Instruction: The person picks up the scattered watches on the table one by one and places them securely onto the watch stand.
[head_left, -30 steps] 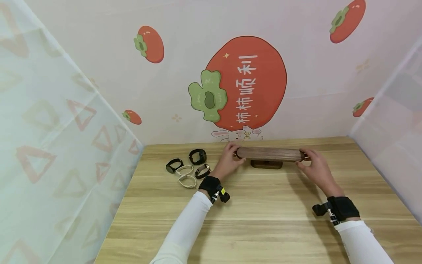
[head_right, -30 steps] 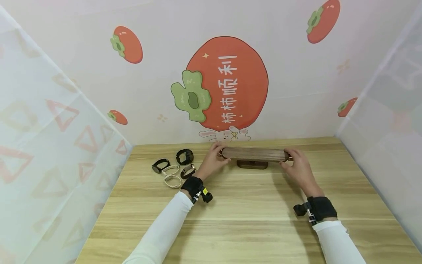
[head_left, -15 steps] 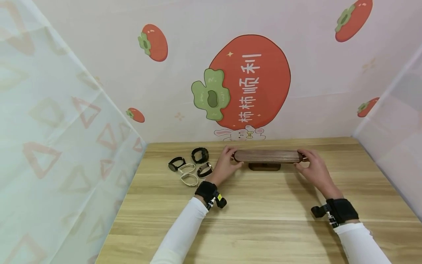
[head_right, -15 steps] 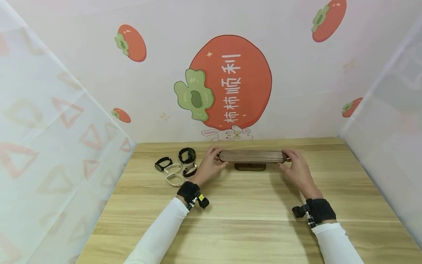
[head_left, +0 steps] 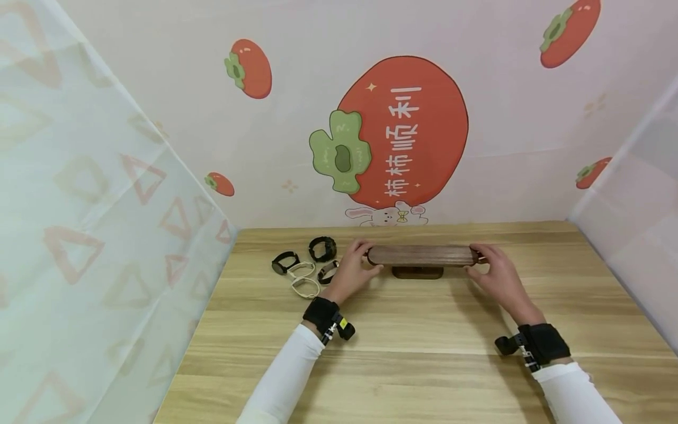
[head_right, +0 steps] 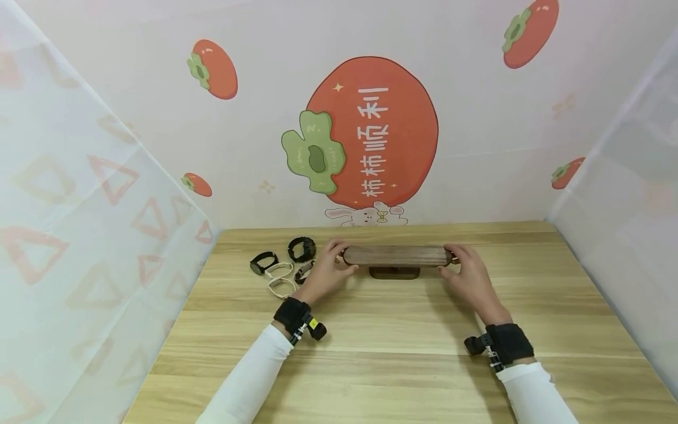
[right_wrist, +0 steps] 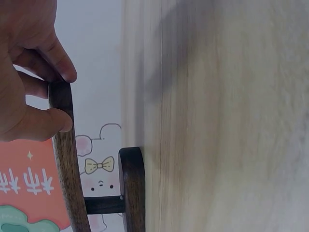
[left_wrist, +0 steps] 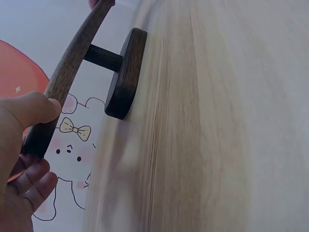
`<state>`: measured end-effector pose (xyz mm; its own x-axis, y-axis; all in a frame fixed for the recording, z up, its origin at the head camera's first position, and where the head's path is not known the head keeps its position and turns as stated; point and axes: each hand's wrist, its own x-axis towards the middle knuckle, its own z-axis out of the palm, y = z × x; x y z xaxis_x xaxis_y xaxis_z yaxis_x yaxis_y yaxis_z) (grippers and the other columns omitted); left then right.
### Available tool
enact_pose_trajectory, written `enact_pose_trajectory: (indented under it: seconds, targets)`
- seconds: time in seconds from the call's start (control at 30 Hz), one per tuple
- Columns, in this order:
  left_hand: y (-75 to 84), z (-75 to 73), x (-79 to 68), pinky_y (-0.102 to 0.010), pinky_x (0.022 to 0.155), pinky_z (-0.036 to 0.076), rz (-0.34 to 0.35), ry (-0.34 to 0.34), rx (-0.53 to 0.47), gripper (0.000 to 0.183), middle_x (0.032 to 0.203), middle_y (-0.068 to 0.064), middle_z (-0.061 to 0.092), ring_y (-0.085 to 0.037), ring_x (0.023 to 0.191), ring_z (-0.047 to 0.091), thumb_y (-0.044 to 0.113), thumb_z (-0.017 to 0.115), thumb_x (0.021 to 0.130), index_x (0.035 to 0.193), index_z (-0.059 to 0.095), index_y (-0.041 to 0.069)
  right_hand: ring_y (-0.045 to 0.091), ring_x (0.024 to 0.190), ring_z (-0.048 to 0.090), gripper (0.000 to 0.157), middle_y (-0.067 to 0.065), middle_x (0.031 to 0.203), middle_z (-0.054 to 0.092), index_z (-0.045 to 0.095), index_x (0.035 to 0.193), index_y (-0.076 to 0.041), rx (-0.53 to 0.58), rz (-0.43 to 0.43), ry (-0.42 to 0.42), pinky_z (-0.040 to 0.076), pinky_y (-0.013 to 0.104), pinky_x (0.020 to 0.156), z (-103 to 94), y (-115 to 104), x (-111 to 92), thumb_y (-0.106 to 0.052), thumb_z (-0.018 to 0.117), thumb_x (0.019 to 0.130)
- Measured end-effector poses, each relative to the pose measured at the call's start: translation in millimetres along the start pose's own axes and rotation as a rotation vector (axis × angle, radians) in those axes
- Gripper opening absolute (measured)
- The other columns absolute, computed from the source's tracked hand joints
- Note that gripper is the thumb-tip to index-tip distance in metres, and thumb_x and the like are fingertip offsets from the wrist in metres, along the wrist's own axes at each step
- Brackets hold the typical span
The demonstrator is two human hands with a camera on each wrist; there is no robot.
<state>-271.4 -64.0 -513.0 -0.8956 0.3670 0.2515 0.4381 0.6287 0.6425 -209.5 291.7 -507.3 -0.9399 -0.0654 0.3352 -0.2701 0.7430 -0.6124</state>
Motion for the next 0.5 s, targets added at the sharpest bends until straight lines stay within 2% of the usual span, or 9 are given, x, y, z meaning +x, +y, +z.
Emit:
enact_pose_trajectory:
  seconds: [0.3, 0.5]
  targets:
    - [-8.2, -6.2, -10.6, -0.045, 0.103, 0.057, -0.001, 0.008, -0.013, 0.061, 0.151, -0.015, 0.051, -0.03, 0.134, 0.054, 0.023, 0.081, 0.097, 0.15, 0.058, 0.003, 0.051, 0.111, 0.062, 0.059, 0.035, 0.137, 0.056, 0.055, 0.145, 0.011, 0.009, -0.027, 0.003, 0.056, 0.066, 0.091, 7.2, -10.6, -0.6, 0.003, 0.079, 0.091]
    - [-11.9, -10.1, -16.2, -0.042, 0.099, 0.058, 0.015, 0.026, -0.009, 0.061, 0.149, -0.016, 0.051, -0.03, 0.127, 0.057, 0.022, 0.081, 0.097, 0.15, 0.058, 0.002, 0.05, 0.112, 0.062, 0.059, 0.033, 0.136, 0.057, 0.055, 0.145, 0.01, 0.027, -0.023, 0.006, 0.056, 0.065, 0.091, 11.9, -13.9, -0.7, 0.004, 0.077, 0.091]
